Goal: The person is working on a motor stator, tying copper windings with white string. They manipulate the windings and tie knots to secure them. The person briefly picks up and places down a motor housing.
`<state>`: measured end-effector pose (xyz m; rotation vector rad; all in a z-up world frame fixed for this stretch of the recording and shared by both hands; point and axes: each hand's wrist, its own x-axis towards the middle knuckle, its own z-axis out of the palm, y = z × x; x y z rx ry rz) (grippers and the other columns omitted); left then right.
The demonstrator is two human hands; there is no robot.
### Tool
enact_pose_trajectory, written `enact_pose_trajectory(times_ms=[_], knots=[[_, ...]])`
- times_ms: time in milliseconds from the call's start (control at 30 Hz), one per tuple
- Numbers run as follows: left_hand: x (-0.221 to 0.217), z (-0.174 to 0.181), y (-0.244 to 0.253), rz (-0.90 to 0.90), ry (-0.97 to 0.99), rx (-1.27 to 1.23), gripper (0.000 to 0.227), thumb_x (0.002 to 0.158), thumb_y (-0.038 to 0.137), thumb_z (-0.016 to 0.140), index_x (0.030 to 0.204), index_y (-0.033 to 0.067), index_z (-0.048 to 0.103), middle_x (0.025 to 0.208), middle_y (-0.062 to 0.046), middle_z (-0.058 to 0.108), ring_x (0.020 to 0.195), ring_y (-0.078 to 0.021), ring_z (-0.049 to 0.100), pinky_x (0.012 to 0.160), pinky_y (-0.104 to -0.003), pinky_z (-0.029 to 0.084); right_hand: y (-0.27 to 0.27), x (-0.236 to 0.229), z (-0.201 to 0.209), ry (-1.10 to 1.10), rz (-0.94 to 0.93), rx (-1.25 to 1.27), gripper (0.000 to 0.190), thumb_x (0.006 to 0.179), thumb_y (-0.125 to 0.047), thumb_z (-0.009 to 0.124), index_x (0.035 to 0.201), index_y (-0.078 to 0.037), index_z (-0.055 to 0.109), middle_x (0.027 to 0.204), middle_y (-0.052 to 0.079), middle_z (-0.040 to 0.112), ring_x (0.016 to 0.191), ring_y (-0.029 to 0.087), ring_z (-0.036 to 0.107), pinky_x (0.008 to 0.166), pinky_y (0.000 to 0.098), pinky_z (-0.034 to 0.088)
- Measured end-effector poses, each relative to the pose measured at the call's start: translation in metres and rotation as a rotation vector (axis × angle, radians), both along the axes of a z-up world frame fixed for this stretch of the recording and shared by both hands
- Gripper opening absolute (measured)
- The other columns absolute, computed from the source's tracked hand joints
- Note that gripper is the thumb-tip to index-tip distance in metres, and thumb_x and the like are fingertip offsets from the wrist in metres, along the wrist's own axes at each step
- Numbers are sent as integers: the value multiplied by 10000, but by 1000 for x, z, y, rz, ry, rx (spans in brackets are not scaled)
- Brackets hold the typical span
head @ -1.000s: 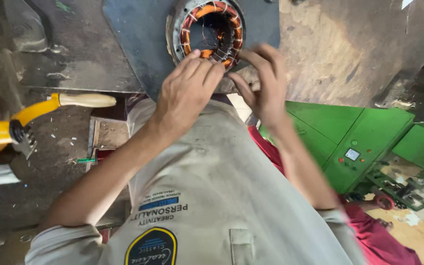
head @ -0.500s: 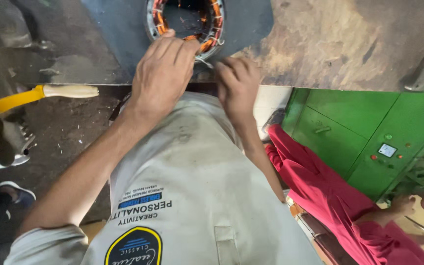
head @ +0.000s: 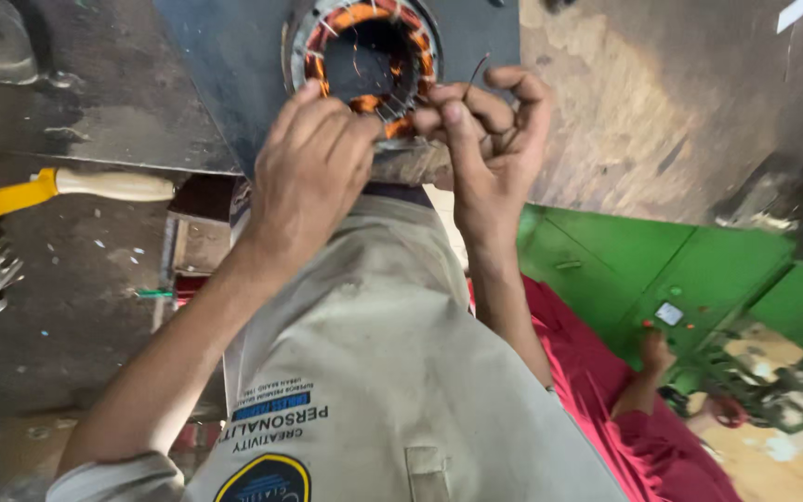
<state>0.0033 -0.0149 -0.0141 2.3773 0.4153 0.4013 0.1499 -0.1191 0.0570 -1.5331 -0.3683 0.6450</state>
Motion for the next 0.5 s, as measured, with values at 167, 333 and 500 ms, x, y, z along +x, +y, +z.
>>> enact_pose_trajectory(times_ms=[167, 333, 500], knots=[[-4, -21, 1, -5, -22, -54, 300, 981, 110, 771, 1265, 78, 679, 1137, -76, 727, 1171, -221, 652, 1206, -474, 443, 24, 18, 16, -243, 323, -518, 197, 1060, 49, 638, 1240, 1, 703, 1175, 97, 710, 942, 176, 711, 851, 285, 604], [-7, -28, 7, -62, 6, -154, 331, 983, 118, 763, 1300, 67, 685, 1248, -76, 701, 1225, -221, 623, 1178, -417, 463, 57, 31, 29, -683, 732, -899, 302, 955, 44, 726, 1221, -100, 735, 1128, 111, 659, 905, 231, 717, 774, 319, 560], [-7, -24, 25, -79, 52, 16, 272, 1063, 294, 682, 1313, 187, 704, 1415, 29, 606, 1370, -148, 465, 1239, -358, 320, 90, 37, 28, -659, 952, -1123, 357, 872, 33, 715, 1182, -141, 752, 1163, 91, 682, 856, 278, 727, 717, 371, 580]])
